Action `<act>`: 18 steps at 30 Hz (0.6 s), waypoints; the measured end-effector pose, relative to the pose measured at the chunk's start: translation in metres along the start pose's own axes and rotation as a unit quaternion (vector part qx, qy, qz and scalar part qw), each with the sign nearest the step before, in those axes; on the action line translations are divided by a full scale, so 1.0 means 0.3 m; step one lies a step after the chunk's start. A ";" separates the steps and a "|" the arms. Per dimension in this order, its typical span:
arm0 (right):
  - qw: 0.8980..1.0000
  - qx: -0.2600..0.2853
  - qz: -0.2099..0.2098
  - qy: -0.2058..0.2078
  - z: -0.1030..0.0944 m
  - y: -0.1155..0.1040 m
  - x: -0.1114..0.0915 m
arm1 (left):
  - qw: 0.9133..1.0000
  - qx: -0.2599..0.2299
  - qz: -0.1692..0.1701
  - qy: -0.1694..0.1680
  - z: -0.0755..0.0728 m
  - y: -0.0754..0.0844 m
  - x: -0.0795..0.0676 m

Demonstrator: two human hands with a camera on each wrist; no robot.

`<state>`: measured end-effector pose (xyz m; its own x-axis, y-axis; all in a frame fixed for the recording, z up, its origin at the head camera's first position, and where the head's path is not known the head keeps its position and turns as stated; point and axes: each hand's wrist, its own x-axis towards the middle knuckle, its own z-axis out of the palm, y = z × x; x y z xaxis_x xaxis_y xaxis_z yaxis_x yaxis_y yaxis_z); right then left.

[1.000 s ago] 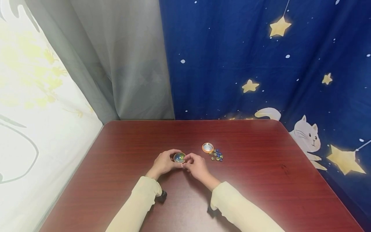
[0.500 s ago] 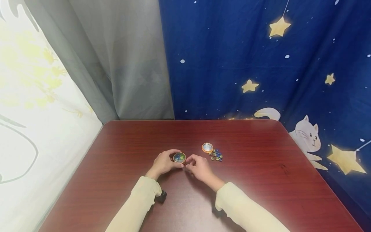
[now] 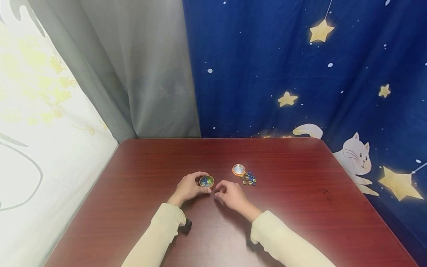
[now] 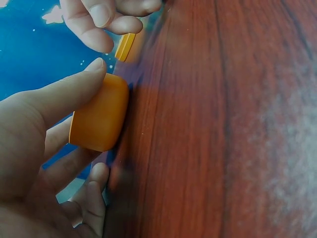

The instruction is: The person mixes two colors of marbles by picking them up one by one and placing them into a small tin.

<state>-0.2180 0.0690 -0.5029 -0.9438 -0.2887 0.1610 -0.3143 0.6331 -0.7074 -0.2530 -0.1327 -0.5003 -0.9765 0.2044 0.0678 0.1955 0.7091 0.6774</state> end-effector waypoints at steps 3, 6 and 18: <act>1.000 -0.011 -0.002 -0.004 -0.008 -0.004 -0.006 | 1.000 -0.001 -0.001 -0.002 -0.001 0.003 -0.001; 1.000 -0.021 -0.002 -0.008 -0.014 -0.008 -0.010 | 1.000 -0.003 0.000 -0.001 -0.002 0.003 -0.001; 0.998 -0.056 -0.008 0.007 -0.039 0.008 -0.026 | 1.000 -0.009 0.000 -0.002 -0.002 0.001 -0.003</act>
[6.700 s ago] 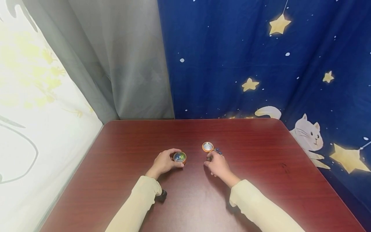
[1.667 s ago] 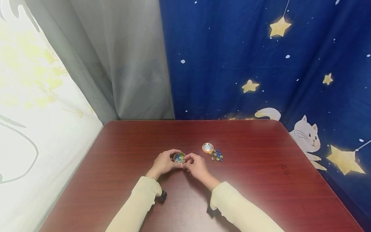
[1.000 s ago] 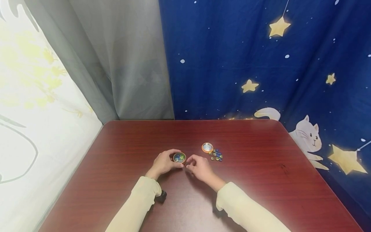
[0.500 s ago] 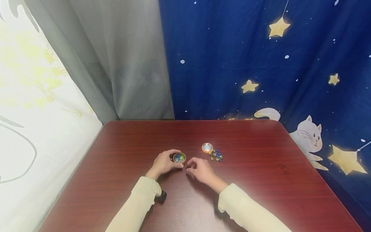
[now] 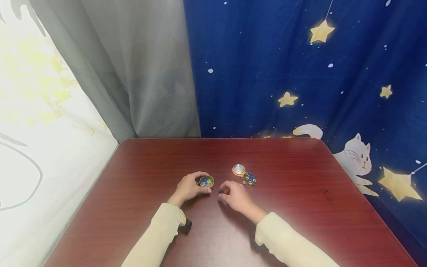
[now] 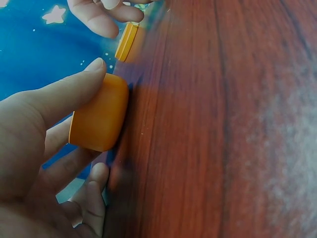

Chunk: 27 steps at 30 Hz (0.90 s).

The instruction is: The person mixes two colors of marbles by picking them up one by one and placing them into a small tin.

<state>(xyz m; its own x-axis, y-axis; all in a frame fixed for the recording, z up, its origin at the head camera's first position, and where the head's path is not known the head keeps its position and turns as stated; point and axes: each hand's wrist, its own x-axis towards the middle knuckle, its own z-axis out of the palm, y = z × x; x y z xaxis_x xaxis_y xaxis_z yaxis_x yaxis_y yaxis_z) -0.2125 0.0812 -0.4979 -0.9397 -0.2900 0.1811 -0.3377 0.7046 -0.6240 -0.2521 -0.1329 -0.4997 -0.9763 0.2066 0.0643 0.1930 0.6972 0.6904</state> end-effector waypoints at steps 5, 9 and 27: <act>1.000 -0.012 0.005 0.016 -0.012 0.013 -0.009 | 1.000 0.000 0.002 0.001 0.000 -0.001 -0.001; 0.999 -0.009 0.020 0.029 -0.026 0.018 -0.016 | 1.000 -0.001 -0.001 0.000 -0.001 0.001 -0.003; 0.995 -0.032 0.059 0.076 -0.073 0.049 -0.022 | 1.000 0.005 -0.006 -0.006 -0.002 -0.002 -0.001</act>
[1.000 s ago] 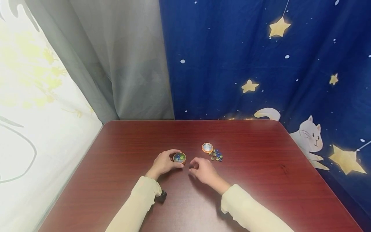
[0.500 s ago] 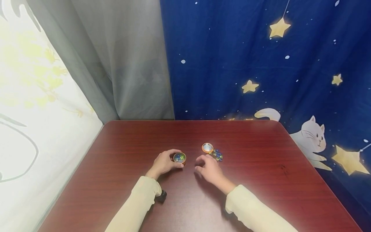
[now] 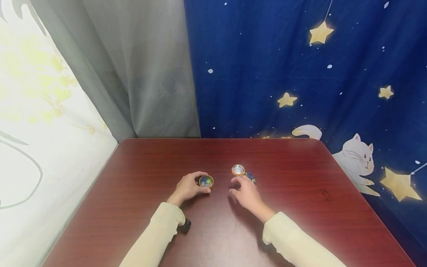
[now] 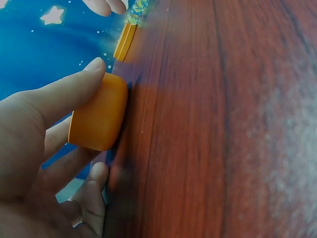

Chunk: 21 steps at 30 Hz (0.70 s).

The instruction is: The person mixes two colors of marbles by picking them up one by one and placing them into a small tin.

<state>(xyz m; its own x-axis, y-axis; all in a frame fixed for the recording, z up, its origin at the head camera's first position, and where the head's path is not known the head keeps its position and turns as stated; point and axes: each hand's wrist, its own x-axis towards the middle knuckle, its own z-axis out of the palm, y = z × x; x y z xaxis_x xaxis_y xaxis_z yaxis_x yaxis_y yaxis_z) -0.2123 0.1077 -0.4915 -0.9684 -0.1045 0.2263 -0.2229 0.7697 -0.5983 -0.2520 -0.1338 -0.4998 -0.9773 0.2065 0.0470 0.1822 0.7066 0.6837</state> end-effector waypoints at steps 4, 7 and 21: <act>1.000 -0.002 0.018 0.006 -0.006 0.006 0.006 | 1.000 -0.002 0.002 -0.003 -0.004 -0.007 0.007; 1.000 -0.005 0.020 0.013 -0.009 0.016 0.011 | 1.000 -0.001 0.003 -0.003 -0.006 -0.009 0.011; 0.999 -0.029 0.034 0.015 -0.025 0.060 0.010 | 1.000 0.001 -0.003 0.000 0.007 -0.001 -0.006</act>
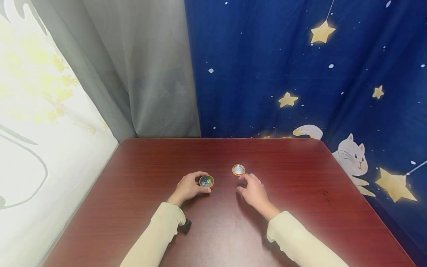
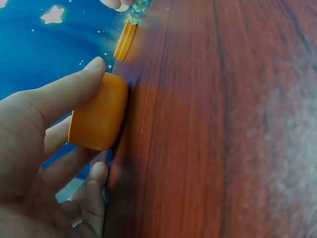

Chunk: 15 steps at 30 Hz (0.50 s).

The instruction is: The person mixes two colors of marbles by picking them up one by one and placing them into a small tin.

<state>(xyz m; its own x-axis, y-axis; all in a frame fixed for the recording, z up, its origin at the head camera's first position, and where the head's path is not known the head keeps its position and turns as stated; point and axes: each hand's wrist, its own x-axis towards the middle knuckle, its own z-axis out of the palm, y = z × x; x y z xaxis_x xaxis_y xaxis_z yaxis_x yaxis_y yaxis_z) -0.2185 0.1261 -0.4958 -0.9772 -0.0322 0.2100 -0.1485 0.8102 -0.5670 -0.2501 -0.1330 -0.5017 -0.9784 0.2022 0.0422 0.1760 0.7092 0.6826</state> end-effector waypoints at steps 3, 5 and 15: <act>1.000 -0.008 0.005 -0.004 -0.008 -0.002 0.001 | 1.000 0.000 0.002 0.001 -0.002 0.001 -0.001; 1.000 -0.010 0.009 -0.006 -0.012 -0.004 0.002 | 1.000 0.000 0.003 0.003 -0.004 0.002 -0.002; 0.999 -0.018 0.022 -0.014 -0.014 -0.006 0.012 | 1.000 -0.002 0.000 0.000 -0.005 0.000 0.000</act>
<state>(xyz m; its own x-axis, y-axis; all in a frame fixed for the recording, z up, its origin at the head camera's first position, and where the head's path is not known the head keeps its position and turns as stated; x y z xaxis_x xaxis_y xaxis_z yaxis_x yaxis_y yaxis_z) -0.2213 0.1270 -0.4908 -0.9867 -0.0121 0.1623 -0.1001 0.8314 -0.5466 -0.2501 -0.1340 -0.5005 -0.9784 0.2021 0.0427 0.1758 0.7061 0.6859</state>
